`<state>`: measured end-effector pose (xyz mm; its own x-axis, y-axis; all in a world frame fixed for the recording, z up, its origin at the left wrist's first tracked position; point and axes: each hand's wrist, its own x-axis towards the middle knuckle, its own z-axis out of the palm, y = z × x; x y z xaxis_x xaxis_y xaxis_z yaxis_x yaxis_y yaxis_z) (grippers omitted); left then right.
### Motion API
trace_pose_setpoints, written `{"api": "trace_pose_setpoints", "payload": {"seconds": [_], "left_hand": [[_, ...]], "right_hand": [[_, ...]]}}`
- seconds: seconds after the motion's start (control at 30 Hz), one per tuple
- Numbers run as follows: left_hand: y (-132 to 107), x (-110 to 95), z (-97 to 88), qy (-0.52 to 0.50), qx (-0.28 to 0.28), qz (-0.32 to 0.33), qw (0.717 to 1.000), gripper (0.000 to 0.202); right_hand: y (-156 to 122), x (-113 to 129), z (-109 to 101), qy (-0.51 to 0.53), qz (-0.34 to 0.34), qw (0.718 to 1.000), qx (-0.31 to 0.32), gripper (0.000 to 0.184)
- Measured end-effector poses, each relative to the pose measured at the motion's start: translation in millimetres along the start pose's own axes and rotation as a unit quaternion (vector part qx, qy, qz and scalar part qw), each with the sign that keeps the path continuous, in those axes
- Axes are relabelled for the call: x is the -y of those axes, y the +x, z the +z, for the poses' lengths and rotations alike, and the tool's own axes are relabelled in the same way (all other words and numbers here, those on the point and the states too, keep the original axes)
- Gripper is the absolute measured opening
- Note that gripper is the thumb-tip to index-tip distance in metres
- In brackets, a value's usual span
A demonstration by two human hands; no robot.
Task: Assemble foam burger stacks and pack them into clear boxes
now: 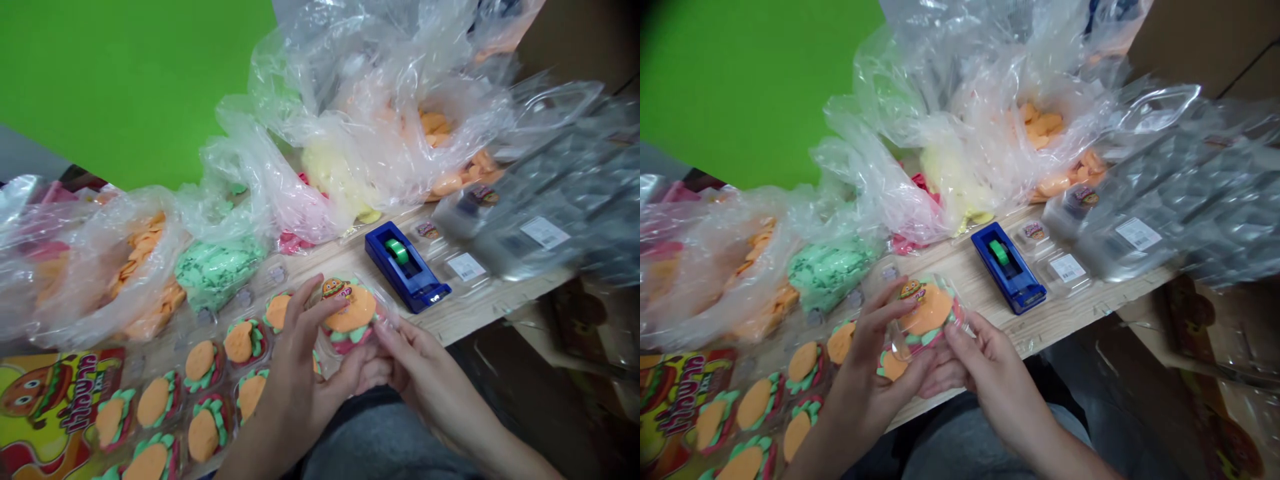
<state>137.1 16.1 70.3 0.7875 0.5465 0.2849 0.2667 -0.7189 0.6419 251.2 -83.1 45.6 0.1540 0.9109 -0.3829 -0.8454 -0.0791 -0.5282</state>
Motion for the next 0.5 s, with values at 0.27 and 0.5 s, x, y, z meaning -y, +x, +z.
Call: {"api": "trace_pose_setpoints", "payload": {"seconds": [0.27,0.5], "left_hand": [[-9,-2,8.8,-0.092,-0.087,-0.003,0.992,0.056],[-11,-13,-8.7,0.044,-0.042,0.061,0.996,0.068]], "right_hand": [[-11,8,4,0.062,0.003,0.995,0.084,0.026],[-10,10,11,0.006,-0.027,0.997,0.069,0.027]]}}
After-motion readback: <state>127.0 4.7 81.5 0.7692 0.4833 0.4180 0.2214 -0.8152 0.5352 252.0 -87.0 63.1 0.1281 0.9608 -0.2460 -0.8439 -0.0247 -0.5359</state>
